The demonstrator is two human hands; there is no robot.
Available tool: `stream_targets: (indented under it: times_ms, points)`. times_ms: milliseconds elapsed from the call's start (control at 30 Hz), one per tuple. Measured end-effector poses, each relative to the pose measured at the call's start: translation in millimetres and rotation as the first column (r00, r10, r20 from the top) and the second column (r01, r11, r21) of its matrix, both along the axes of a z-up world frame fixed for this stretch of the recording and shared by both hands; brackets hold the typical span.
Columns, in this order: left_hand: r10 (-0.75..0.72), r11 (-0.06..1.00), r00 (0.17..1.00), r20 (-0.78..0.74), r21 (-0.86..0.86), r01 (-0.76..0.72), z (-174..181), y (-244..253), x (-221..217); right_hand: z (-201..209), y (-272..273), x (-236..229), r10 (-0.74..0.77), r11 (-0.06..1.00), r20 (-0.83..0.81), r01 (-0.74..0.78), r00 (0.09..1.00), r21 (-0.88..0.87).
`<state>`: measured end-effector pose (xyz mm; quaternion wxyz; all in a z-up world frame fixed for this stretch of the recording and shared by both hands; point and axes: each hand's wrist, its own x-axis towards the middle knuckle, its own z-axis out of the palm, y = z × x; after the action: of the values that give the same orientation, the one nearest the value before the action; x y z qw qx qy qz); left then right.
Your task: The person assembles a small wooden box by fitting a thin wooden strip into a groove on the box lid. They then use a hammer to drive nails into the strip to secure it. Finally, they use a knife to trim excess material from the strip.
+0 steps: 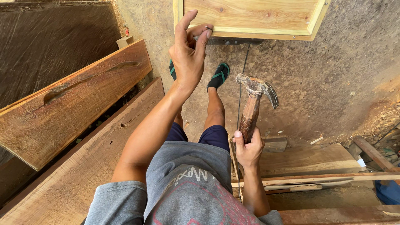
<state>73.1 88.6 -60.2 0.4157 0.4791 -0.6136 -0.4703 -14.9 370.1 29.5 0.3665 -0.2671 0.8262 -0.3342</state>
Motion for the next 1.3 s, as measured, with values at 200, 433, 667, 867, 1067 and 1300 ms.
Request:
stream_targets:
  times_ms: [200,433,667,867,1067,1300]
  points:
    - [-0.078,0.972,0.977,0.200,-0.202,0.118,-4,-6,2,7,-11,-4,0.055,0.998,-0.063,-0.056,0.997,-0.014]
    - [-0.103,0.874,0.964,0.244,-0.440,0.205,2,-15,9,19,-61,-17,0.207,0.966,-0.347,-0.247,0.915,-0.075]
    - [-0.110,0.852,0.954,0.280,-0.468,0.236,8,-18,13,25,-102,-15,0.266,0.918,-0.432,-0.363,0.862,-0.160]
    - [-0.107,0.870,0.937,0.332,-0.425,0.250,6,-17,16,22,-112,-16,0.353,0.913,-0.464,-0.407,0.813,-0.019]
    - [-0.099,0.882,0.967,0.237,-0.429,0.195,1,-17,13,22,-110,-17,0.318,0.854,-0.562,-0.488,0.764,-0.181]
    - [-0.151,0.891,0.944,0.294,-0.372,0.258,5,-17,17,14,-98,-20,0.299,0.922,-0.495,-0.381,0.816,-0.071]
